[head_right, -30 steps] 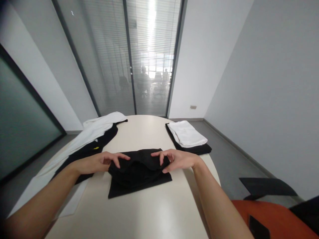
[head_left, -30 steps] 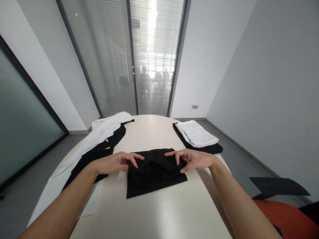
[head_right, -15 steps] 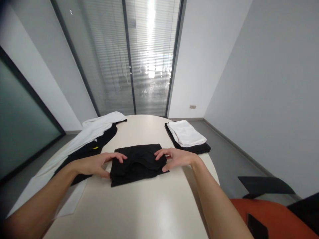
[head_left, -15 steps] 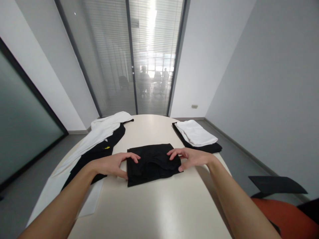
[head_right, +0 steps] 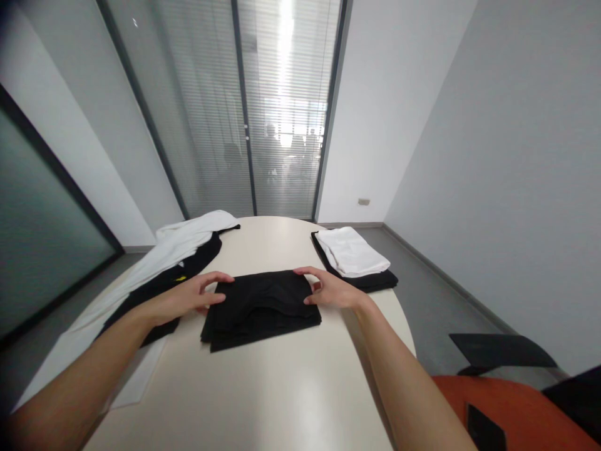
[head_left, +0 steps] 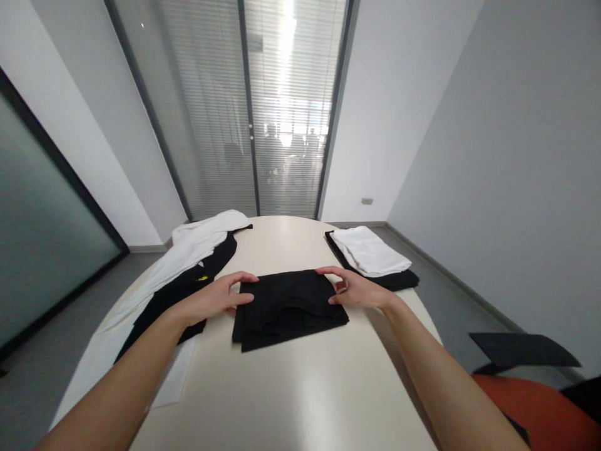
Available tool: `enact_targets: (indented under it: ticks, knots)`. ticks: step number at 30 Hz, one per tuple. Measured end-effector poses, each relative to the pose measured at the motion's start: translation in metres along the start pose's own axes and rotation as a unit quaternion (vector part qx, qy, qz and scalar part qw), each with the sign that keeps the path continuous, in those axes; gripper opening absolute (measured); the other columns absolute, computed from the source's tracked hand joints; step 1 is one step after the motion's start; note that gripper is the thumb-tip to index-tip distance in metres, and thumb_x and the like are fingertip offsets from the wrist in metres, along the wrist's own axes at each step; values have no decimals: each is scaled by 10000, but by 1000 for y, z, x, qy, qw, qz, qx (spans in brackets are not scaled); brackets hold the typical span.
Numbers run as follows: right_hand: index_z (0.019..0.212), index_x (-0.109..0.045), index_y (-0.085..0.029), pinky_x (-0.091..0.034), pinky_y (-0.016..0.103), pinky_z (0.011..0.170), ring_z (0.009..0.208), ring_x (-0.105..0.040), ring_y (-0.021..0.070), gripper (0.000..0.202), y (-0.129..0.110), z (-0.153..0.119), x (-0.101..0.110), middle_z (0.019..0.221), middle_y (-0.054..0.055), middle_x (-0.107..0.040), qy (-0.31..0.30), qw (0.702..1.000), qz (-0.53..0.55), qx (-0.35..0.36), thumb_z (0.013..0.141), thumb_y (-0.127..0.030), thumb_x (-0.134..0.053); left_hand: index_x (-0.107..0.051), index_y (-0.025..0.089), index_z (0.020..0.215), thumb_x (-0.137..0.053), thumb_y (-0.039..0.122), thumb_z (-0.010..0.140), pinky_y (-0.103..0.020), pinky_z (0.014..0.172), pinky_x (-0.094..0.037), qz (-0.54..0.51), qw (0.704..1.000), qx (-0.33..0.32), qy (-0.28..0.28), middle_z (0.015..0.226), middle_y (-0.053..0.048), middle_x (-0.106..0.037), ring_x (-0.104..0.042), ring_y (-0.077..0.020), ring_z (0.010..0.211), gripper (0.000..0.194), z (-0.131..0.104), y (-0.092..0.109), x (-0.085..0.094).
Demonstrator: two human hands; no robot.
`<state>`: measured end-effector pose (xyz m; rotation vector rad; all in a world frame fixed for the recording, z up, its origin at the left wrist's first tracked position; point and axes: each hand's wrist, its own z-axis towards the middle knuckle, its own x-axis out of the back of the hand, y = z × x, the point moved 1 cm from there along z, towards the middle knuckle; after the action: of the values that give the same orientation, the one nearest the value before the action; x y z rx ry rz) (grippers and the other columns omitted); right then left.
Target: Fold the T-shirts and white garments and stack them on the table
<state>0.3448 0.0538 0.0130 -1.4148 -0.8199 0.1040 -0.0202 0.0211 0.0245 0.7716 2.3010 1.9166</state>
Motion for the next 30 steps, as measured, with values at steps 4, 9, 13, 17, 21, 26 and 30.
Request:
enact_targets:
  ticks: [4, 9, 13, 17, 21, 26, 30]
  knots:
    - [1430, -493, -286, -534, 269, 693, 740, -576, 102, 791, 5, 6, -2, 1438, 106, -515, 97, 995, 21, -30, 710, -336, -818, -567, 200, 1103, -810, 422, 694, -222, 508, -453, -58, 981, 62, 175, 919, -26, -644, -622, -135, 622, 525, 10, -7, -3]
    - [1287, -591, -238, -548, 297, 721, 839, -647, 163, 557, 18, 30, -15, 1296, 98, -625, 203, 977, 65, -7, 799, -465, -737, -544, 189, 1050, -802, 411, 716, -211, 425, -414, -51, 975, 77, 202, 576, 51, -570, -559, -141, 470, 477, 23, -18, -10]
    - [1182, -641, -195, -526, 309, 676, 697, -634, 170, 498, 35, 46, -22, 797, 18, -693, 200, 974, 104, -14, 755, -424, -757, -569, 163, 1104, -804, 339, 718, -213, 443, -438, -74, 976, 93, 180, 552, 42, -582, -566, -135, 466, 486, 21, -16, -14]
    - [1108, -671, -195, -511, 301, 714, 721, -635, 163, 443, 44, 52, -21, 775, -4, -688, 232, 963, 134, -10, 709, -364, -765, -586, 153, 1082, -844, 300, 667, -195, 457, -431, -120, 980, 98, 125, 612, 17, -629, -578, -115, 485, 510, 19, -19, -14]
    - [1091, -680, -206, -518, 305, 776, 823, -658, 170, 414, 46, 54, -19, 947, 28, -720, 237, 960, 146, -5, 731, -394, -760, -583, 156, 1038, -858, 345, 653, -187, 442, -397, -139, 978, 97, 120, 604, 16, -617, -584, -120, 487, 509, 21, -24, -14]
    - [1122, -682, -200, -511, 291, 721, 749, -652, 160, 440, 50, 55, -18, 851, 16, -712, 224, 964, 141, 13, 722, -361, -771, -588, 154, 969, -852, 472, 622, -177, 418, -335, -118, 977, 85, 159, 538, 56, -548, -506, -92, 434, 540, 28, -25, -14]
    - [1154, -677, -216, -488, 258, 638, 649, -631, 141, 485, 54, 57, -19, 724, -23, -683, 202, 958, 203, 12, 685, -283, -779, -630, 147, 978, -900, 374, 549, -158, 423, -318, -155, 969, 61, 181, 634, 37, -604, -533, -80, 508, 556, 31, -26, -12]
